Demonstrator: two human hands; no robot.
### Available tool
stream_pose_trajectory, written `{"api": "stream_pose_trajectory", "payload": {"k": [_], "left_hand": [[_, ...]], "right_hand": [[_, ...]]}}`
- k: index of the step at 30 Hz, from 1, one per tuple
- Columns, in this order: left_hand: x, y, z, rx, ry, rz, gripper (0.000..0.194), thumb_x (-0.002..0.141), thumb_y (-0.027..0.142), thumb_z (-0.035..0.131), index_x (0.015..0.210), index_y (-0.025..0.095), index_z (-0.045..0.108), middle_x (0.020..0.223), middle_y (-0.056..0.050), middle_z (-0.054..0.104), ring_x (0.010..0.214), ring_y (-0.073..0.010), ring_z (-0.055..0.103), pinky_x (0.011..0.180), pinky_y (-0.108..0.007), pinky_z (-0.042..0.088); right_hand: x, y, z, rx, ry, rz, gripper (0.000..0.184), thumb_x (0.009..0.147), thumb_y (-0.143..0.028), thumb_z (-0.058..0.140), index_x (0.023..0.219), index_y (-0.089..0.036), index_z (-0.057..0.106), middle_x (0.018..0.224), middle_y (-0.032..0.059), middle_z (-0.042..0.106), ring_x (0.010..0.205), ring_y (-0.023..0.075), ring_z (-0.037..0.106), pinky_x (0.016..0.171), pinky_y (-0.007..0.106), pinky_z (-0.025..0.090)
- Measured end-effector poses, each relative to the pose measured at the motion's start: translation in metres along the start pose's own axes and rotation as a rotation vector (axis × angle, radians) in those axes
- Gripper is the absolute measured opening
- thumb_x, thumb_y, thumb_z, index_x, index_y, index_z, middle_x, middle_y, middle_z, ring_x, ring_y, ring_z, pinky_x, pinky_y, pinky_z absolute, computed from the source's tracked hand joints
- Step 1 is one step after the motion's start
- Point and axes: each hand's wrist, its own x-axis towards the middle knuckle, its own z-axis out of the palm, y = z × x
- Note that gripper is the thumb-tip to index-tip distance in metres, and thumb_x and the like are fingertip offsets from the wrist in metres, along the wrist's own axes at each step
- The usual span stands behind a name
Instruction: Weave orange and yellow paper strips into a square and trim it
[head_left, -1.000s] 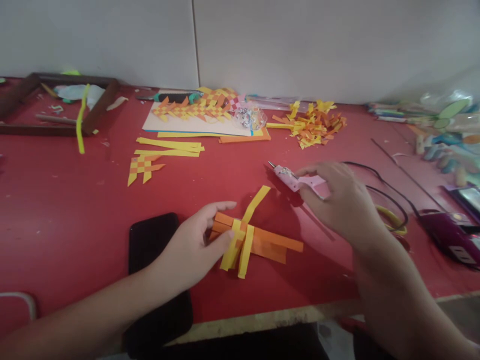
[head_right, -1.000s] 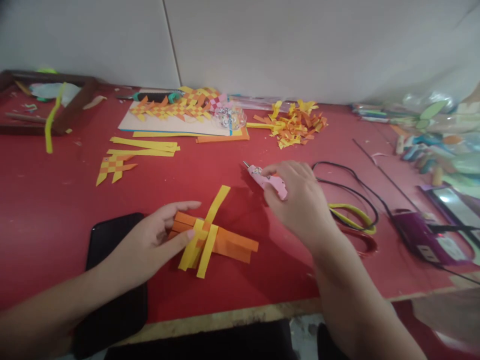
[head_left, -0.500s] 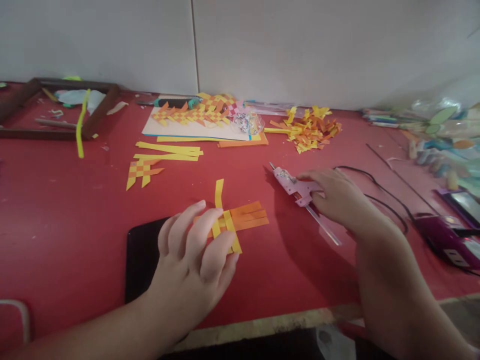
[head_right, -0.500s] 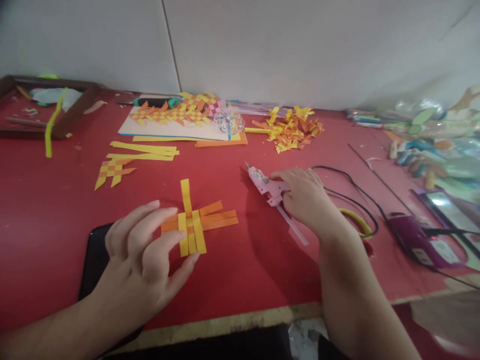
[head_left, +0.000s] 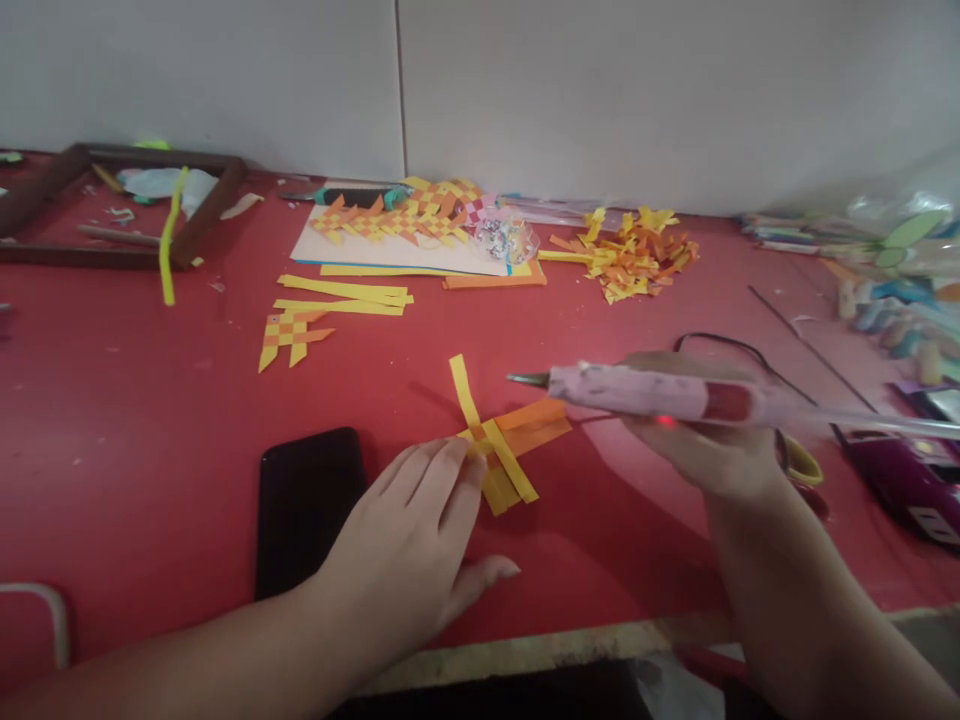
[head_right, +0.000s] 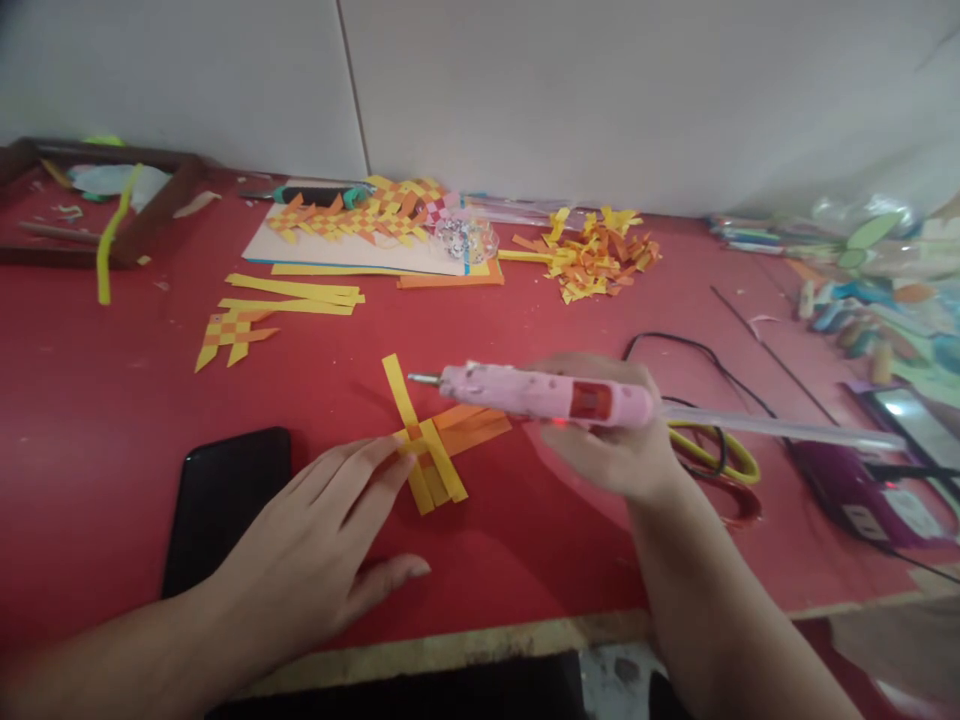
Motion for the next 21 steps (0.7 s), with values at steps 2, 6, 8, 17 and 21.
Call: {"api": "stream_pose_trajectory", "payload": {"k": [2, 6, 8, 17, 21], "left_hand": [[-0.001, 0.001, 0.001, 0.017, 0.004, 0.011, 0.07, 0.096, 0.058, 0.04, 0.115, -0.004, 0.067, 0.114, -0.027, 0.07, 0.102, -0.0383, 0.066, 0.087, -0.051, 0.054], [-0.004, 0.002, 0.001, 0.056, 0.005, 0.031, 0.067, 0.097, 0.058, 0.039, 0.114, 0.001, 0.069, 0.119, -0.024, 0.07, 0.108, -0.0371, 0.065, 0.091, -0.05, 0.053], [-0.005, 0.002, 0.0, 0.053, -0.001, 0.033, 0.067, 0.096, 0.059, 0.04, 0.116, 0.001, 0.069, 0.121, -0.024, 0.069, 0.107, -0.0369, 0.065, 0.089, -0.049, 0.053], [-0.006, 0.008, -0.001, 0.068, -0.037, 0.016, 0.049, 0.095, 0.047, 0.052, 0.118, 0.008, 0.071, 0.123, -0.014, 0.071, 0.11, -0.0361, 0.063, 0.087, -0.047, 0.053], [-0.006, 0.008, -0.001, 0.061, -0.044, 0.015, 0.048, 0.095, 0.048, 0.053, 0.118, 0.01, 0.071, 0.125, -0.012, 0.07, 0.112, -0.0351, 0.062, 0.087, -0.046, 0.052]], "right_hand": [[0.001, -0.004, 0.004, 0.106, -0.044, -0.006, 0.014, 0.08, -0.014, 0.06, 0.088, -0.024, 0.066, 0.074, 0.0033, 0.071, 0.059, 0.0149, 0.066, 0.049, 0.023, 0.051], [0.009, -0.014, 0.007, 0.196, -0.122, 0.009, 0.017, 0.079, -0.012, 0.057, 0.091, -0.02, 0.066, 0.073, 0.0047, 0.068, 0.059, 0.0138, 0.063, 0.049, 0.024, 0.048], [0.011, -0.017, 0.005, 0.162, -0.156, 0.01, 0.013, 0.078, -0.014, 0.058, 0.088, -0.019, 0.065, 0.073, 0.0048, 0.067, 0.059, 0.0143, 0.062, 0.05, 0.025, 0.047], [0.009, -0.017, 0.013, 0.097, -0.215, 0.043, 0.007, 0.081, -0.023, 0.055, 0.081, -0.019, 0.061, 0.07, 0.0041, 0.064, 0.059, 0.0158, 0.058, 0.052, 0.028, 0.044], [0.01, -0.019, 0.018, 0.102, -0.235, 0.035, 0.006, 0.081, -0.021, 0.053, 0.077, -0.019, 0.058, 0.067, 0.0036, 0.061, 0.057, 0.0158, 0.054, 0.052, 0.029, 0.041]]}}
